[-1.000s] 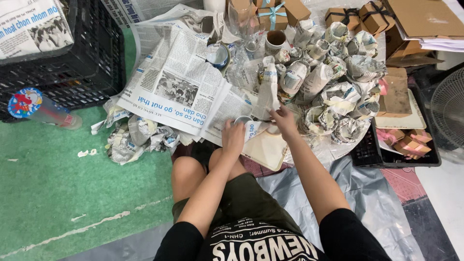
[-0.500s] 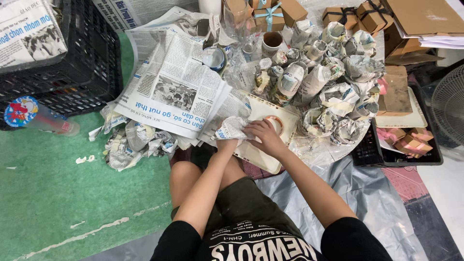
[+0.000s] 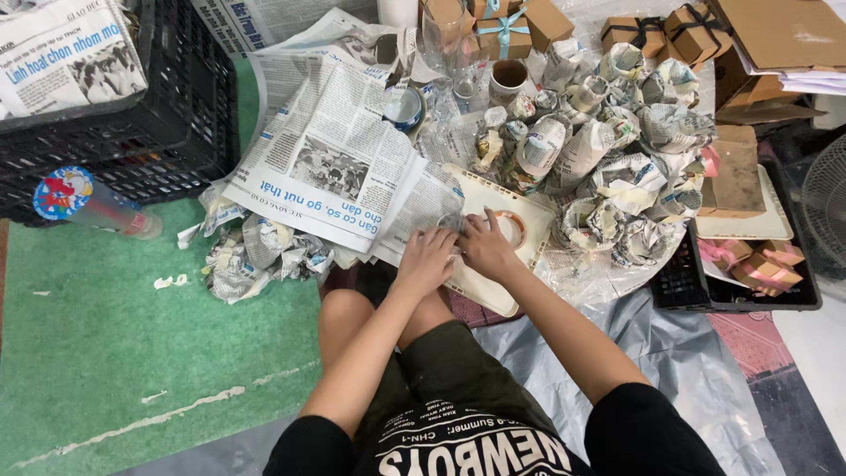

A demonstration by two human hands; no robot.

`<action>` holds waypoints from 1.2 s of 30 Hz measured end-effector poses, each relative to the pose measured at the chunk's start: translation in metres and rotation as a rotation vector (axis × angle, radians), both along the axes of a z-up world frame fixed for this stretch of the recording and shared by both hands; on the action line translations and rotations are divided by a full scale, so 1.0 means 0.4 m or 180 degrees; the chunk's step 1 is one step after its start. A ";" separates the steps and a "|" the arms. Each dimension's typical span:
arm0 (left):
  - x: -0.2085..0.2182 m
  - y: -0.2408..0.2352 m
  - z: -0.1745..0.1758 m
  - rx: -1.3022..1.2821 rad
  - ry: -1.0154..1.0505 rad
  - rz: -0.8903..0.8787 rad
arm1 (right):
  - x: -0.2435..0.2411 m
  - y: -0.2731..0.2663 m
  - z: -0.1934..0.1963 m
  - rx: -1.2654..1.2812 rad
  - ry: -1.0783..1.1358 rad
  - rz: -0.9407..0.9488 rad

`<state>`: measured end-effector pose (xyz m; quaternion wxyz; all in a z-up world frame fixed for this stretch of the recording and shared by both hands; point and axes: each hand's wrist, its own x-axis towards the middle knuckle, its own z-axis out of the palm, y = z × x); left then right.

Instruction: The person sits on the floor and wraps small ceramic items, including cups and bowls, in newspaper. They fold the paper around each item and place the wrapped pieces into a pile.

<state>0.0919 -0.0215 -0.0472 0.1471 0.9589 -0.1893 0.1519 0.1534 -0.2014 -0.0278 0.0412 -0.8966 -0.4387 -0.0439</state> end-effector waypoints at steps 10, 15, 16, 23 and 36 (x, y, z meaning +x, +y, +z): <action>0.045 0.005 -0.106 0.0523 0.0245 -0.0082 | -0.015 -0.093 -0.159 0.3941 0.2600 -0.2033; 0.053 0.015 -0.133 -0.0151 0.0194 -0.0057 | -0.026 -0.061 -0.234 0.3511 0.2306 -0.1534; 0.052 0.021 -0.138 -0.0221 0.0296 -0.0061 | -0.037 -0.055 -0.218 0.3282 0.1967 -0.1298; 0.071 0.100 -0.139 -0.1510 0.0850 -0.0482 | -0.079 -0.019 -0.028 0.1645 0.0541 0.0216; -0.041 0.142 -0.078 -0.3220 0.1697 0.1746 | -0.062 0.002 -0.063 0.1486 0.0188 -0.0011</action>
